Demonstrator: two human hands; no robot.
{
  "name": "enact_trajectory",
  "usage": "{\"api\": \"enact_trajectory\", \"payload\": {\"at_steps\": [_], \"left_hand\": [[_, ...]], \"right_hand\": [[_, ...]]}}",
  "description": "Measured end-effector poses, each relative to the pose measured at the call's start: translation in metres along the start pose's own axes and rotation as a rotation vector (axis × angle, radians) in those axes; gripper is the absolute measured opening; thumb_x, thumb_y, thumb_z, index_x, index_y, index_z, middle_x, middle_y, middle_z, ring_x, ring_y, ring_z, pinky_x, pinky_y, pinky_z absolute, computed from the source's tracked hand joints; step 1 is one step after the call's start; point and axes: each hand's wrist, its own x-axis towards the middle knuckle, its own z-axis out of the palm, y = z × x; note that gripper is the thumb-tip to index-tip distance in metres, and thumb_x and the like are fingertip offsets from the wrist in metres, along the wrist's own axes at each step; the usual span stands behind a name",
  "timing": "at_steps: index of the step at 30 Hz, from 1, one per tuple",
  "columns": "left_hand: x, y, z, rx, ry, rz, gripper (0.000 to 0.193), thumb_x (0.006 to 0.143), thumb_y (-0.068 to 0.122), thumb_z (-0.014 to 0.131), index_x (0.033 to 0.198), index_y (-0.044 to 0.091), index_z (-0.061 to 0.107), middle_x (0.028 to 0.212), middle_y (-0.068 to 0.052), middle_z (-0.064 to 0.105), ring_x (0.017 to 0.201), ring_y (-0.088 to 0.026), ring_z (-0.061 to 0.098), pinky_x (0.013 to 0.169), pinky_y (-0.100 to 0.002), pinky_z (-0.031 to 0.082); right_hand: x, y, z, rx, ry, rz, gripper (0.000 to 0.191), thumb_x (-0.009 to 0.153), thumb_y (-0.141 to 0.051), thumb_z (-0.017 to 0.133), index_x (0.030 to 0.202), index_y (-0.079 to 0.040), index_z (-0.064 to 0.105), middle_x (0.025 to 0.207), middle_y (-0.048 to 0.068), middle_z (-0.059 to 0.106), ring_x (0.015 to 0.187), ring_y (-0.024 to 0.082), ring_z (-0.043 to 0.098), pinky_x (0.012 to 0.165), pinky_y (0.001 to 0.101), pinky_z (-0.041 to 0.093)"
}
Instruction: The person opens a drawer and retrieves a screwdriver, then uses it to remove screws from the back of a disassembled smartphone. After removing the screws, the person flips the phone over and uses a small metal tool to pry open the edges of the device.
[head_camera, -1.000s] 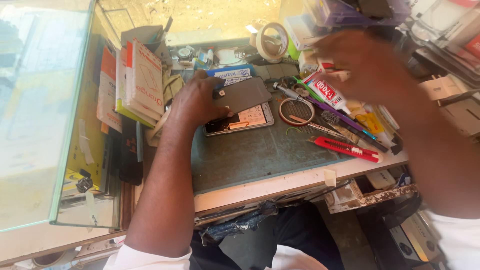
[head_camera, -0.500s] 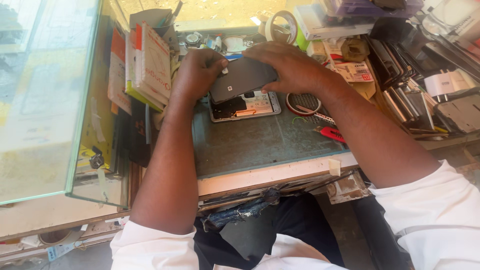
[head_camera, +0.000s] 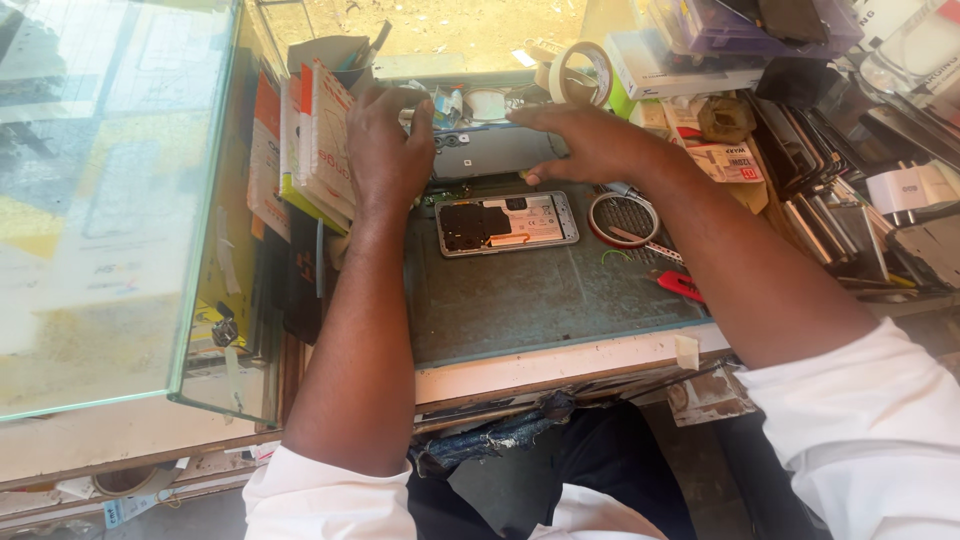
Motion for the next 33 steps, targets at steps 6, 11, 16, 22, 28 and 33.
{"api": "enact_trajectory", "payload": {"at_steps": [6, 11, 16, 22, 28, 33], "left_hand": [[-0.001, -0.006, 0.005, 0.016, -0.047, -0.056, 0.012, 0.092, 0.019, 0.075, 0.095, 0.008, 0.078, 0.097, -0.014, 0.068, 0.1, -0.033, 0.063, 0.092, -0.048, 0.049], [-0.003, -0.009, 0.004, -0.009, -0.05, -0.077, 0.012, 0.09, 0.02, 0.076, 0.093, 0.008, 0.078, 0.097, -0.014, 0.068, 0.093, -0.032, 0.066, 0.087, -0.047, 0.051], [-0.005, -0.011, 0.007, -0.027, -0.081, -0.112, 0.013, 0.09, 0.021, 0.076, 0.093, 0.008, 0.078, 0.097, -0.014, 0.068, 0.084, -0.03, 0.068, 0.084, -0.046, 0.053], [-0.006, -0.017, 0.009, -0.062, -0.077, -0.129, 0.014, 0.089, 0.021, 0.075, 0.093, 0.008, 0.077, 0.096, -0.013, 0.067, 0.082, -0.031, 0.068, 0.082, -0.045, 0.053], [-0.006, -0.025, 0.017, -0.047, -0.067, -0.016, 0.013, 0.09, 0.02, 0.076, 0.089, 0.007, 0.078, 0.089, -0.015, 0.07, 0.087, -0.034, 0.067, 0.083, -0.048, 0.052], [-0.009, -0.031, 0.024, -0.051, -0.099, 0.008, 0.014, 0.09, 0.02, 0.077, 0.088, 0.007, 0.078, 0.085, -0.014, 0.072, 0.084, -0.034, 0.068, 0.084, -0.048, 0.052]], "right_hand": [[-0.023, -0.016, 0.018, -0.071, -0.255, 0.155, 0.06, 0.072, -0.034, 0.088, 0.125, -0.014, 0.067, 0.125, 0.009, 0.068, 0.122, 0.031, 0.061, 0.102, 0.0451, 0.05], [-0.024, -0.008, 0.027, 0.021, -0.254, 0.027, 0.069, 0.069, -0.034, 0.089, 0.128, -0.01, 0.064, 0.126, 0.011, 0.066, 0.12, 0.032, 0.061, 0.101, 0.0468, 0.048], [-0.025, -0.003, 0.034, -0.003, -0.254, 0.069, 0.072, 0.065, -0.031, 0.09, 0.128, -0.01, 0.062, 0.125, 0.012, 0.065, 0.121, 0.032, 0.06, 0.103, 0.0468, 0.048], [-0.037, -0.038, 0.018, 0.015, -0.222, 0.186, 0.077, 0.058, -0.027, 0.091, 0.127, -0.011, 0.06, 0.124, 0.014, 0.061, 0.12, 0.033, 0.057, 0.1, 0.048, 0.048], [-0.078, -0.075, 0.024, 0.039, -0.304, 0.169, 0.065, 0.059, -0.03, 0.088, 0.117, -0.014, 0.064, 0.117, 0.006, 0.066, 0.116, 0.028, 0.061, 0.096, 0.0439, 0.051], [-0.087, -0.065, 0.04, 0.096, -0.177, 0.084, 0.06, 0.064, -0.031, 0.087, 0.117, -0.012, 0.066, 0.125, 0.007, 0.067, 0.12, 0.03, 0.06, 0.1, 0.044, 0.05]]}}
